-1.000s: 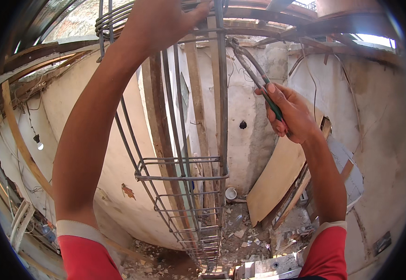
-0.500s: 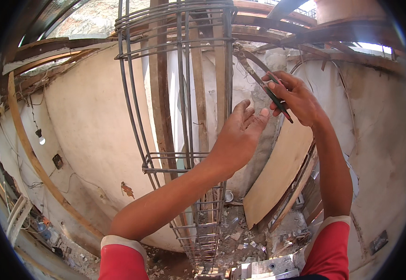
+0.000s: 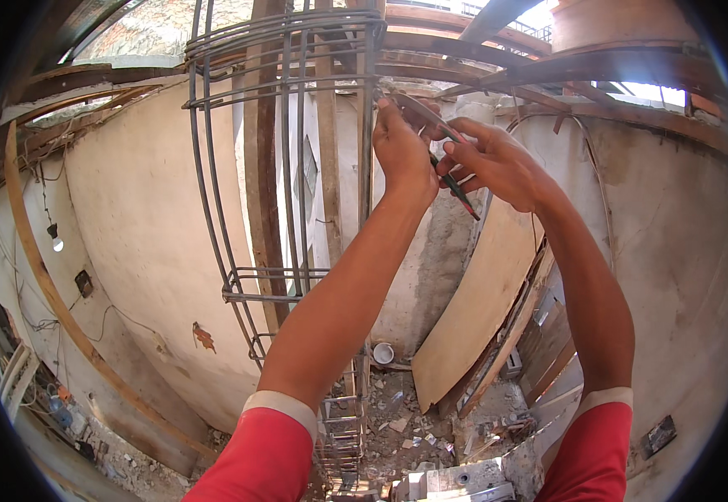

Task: The person assembles a vertical metal rack by hand, using pliers to bend and secure wire ties at multiple joints. They repeatedly position the rack, wrap ties around intersections, and tighten them with pliers. Another person is briefly visible in the background.

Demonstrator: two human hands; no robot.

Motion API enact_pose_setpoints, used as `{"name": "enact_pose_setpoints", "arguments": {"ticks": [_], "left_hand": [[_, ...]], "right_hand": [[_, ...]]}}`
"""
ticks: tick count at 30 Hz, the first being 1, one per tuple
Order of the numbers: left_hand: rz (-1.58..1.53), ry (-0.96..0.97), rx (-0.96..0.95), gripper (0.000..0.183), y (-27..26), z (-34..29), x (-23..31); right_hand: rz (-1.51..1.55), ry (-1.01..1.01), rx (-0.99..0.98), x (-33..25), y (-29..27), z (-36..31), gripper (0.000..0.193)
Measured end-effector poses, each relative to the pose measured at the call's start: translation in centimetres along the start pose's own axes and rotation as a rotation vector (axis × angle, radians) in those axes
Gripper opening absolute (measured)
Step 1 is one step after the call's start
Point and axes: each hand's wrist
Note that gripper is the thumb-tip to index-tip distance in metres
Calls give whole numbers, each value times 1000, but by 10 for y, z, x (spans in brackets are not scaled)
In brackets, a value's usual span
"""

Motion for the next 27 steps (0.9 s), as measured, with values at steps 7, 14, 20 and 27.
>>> {"name": "enact_pose_setpoints", "arguments": {"ticks": [7,14,20,27], "left_hand": [[56,71,-3,40,-5,3,-10],[143,113,-36,38,1,1,-9],[251,230,152,38,13,11,-21],[55,39,42,53,9,6,-9]], "right_hand": [[-224,3,39,-7,3,2,36],[-371,24,29,-6,-3,5,38],[-1134,-625,498,29,4,-7,32],[-1112,-500,467,56,-1,-5,36]]}}
Point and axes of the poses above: each hand's wrist, its own z-axis towards the middle knuckle, its own y-axis out of the palm, x = y × z, and after that the axes turned 8 degrees about -y, right-handed
